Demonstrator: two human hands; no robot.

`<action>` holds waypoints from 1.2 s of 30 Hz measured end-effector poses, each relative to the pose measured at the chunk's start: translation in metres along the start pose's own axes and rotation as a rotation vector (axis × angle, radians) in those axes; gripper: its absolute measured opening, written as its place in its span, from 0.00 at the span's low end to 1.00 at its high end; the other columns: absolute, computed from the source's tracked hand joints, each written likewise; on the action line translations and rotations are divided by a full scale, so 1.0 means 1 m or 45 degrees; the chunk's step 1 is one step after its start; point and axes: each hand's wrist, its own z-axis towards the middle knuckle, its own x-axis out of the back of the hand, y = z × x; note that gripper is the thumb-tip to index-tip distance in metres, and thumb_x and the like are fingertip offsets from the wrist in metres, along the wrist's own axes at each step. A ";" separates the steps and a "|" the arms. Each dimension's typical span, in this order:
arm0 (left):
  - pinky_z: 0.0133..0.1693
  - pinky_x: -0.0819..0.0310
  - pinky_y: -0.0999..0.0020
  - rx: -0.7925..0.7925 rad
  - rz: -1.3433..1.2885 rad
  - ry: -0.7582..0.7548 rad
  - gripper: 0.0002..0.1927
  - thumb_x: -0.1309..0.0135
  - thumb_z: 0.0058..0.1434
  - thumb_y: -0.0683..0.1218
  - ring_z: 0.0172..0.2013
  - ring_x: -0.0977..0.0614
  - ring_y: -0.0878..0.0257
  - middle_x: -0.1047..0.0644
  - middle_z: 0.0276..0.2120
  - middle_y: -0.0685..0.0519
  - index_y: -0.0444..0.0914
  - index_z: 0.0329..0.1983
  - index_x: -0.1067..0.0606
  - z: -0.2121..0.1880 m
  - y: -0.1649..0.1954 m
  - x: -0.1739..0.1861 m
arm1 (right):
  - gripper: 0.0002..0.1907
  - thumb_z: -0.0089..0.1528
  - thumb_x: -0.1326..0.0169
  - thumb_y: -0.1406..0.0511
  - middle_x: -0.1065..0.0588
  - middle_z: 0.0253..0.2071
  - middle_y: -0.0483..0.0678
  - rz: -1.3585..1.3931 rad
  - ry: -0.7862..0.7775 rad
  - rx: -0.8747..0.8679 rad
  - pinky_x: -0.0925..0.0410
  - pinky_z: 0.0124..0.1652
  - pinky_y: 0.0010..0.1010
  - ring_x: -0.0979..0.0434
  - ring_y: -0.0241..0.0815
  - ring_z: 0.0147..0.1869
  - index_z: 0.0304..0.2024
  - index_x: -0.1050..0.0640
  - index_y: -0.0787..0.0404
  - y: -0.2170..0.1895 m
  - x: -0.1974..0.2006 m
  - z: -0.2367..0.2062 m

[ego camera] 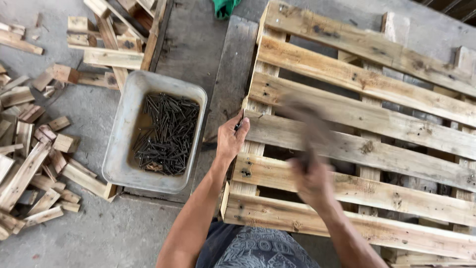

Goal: The person repeatedly hammers nails into a wooden pallet using a claw hammer. They pick nails from a nearby container and drive them into the slats, working across multiple sections of the pallet.

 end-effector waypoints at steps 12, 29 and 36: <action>0.21 0.39 0.69 -0.039 0.140 0.046 0.25 0.47 0.70 0.52 0.20 0.33 0.72 0.32 0.18 0.54 0.32 0.64 0.26 0.005 0.007 -0.001 | 0.15 0.63 0.46 0.57 0.32 0.13 0.45 0.092 0.022 -0.692 0.38 0.13 0.31 0.34 0.37 0.13 0.39 0.32 0.61 0.059 -0.019 -0.040; 0.26 0.42 0.76 0.296 -0.153 -0.115 0.26 0.43 0.70 0.52 0.25 0.34 0.73 0.26 0.26 0.60 0.30 0.64 0.24 -0.007 -0.025 0.018 | 0.15 0.63 0.40 0.62 0.30 0.17 0.52 -0.263 0.065 -0.809 0.38 0.22 0.39 0.33 0.43 0.20 0.37 0.31 0.66 0.052 -0.028 -0.053; 0.37 0.30 0.80 0.054 -0.120 0.148 0.24 0.41 0.72 0.53 0.35 0.25 0.74 0.22 0.34 0.61 0.30 0.60 0.22 0.065 -0.017 0.004 | 0.15 0.60 0.39 0.65 0.25 0.23 0.53 -0.242 0.105 -0.740 0.31 0.26 0.39 0.26 0.44 0.24 0.45 0.26 0.64 0.055 -0.034 -0.050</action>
